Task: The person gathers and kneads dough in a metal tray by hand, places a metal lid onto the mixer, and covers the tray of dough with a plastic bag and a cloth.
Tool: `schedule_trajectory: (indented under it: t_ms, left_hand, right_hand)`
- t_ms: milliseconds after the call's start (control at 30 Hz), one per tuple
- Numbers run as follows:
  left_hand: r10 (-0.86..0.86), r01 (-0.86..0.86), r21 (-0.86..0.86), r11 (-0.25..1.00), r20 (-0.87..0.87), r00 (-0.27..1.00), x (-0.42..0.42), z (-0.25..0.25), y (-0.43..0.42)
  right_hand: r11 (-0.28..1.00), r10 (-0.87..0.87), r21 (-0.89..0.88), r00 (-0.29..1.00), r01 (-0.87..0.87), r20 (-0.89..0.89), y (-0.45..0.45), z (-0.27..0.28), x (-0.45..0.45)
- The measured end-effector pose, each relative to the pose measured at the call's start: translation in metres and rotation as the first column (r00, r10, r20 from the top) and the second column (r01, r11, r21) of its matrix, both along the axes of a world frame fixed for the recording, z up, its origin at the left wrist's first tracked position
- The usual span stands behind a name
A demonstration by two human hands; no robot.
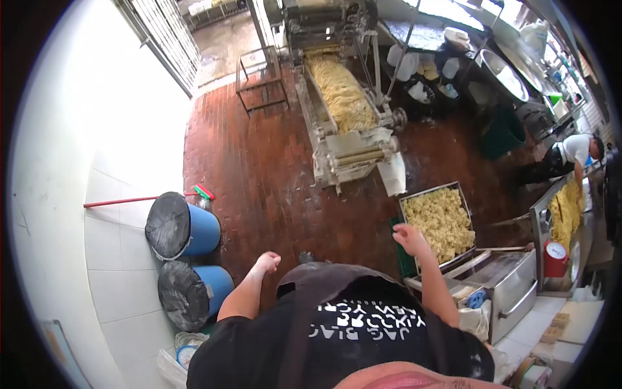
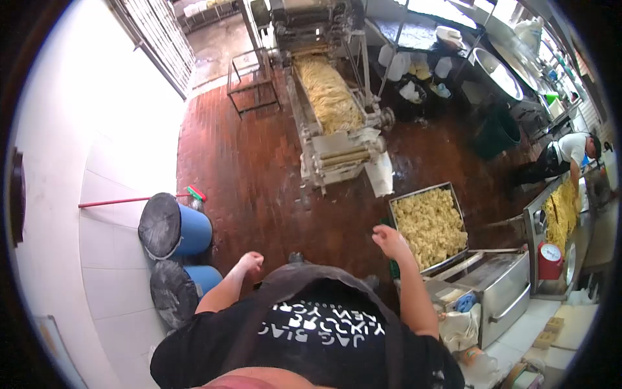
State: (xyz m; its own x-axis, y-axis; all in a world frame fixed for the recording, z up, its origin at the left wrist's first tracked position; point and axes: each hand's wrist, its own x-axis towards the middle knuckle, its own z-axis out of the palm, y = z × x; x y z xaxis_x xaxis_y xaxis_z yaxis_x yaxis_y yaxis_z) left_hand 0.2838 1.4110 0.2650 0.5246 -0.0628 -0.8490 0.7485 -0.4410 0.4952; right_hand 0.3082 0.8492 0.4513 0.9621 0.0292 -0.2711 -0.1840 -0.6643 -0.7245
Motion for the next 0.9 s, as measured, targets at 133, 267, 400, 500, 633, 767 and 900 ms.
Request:
schedule_trajectory:
  t_ms: [133, 267, 400, 500, 633, 767, 900]
  left_hand:
    - [0.279, -0.249, -0.196, 0.948, 0.139, 0.95, 0.056, 0.016, 0.028]
    - [0.287, -0.238, -0.224, 0.945, 0.217, 0.933, 0.136, 0.046, 0.036]
    - [0.213, -0.177, -0.147, 0.973, 0.287, 0.934, 0.194, 0.038, 0.062]
    - [0.08, -0.086, 0.008, 0.996, 0.289, 0.954, 0.208, -0.006, 0.112]
    - [-0.139, 0.127, 0.057, 0.99, 0.334, 0.932, 0.172, -0.007, 0.203]
    - [0.165, -0.168, 0.189, 0.968, 0.033, 0.986, 0.147, 0.032, 0.265]
    - [0.566, -0.552, 0.135, 0.823, -0.104, 0.818, 0.162, 0.059, 0.288]
  right_hand:
    - [0.976, 0.214, -0.01, 0.967, -0.217, -0.139, 0.095, 0.017, 0.072]
    - [0.979, 0.194, -0.018, 0.955, -0.203, -0.225, 0.154, 0.038, 0.128]
    - [0.964, 0.226, -0.056, 0.91, -0.261, -0.349, 0.179, 0.029, 0.179]
    - [0.949, 0.275, -0.08, 0.923, -0.306, -0.269, 0.197, 0.019, 0.228]
    - [0.947, 0.308, -0.011, 0.917, -0.321, -0.252, 0.234, 0.003, 0.325]
    - [0.842, 0.529, -0.034, 0.836, -0.539, -0.142, 0.289, 0.009, 0.437]
    - [0.788, 0.612, -0.045, 0.789, -0.614, -0.061, 0.354, 0.056, 0.548]
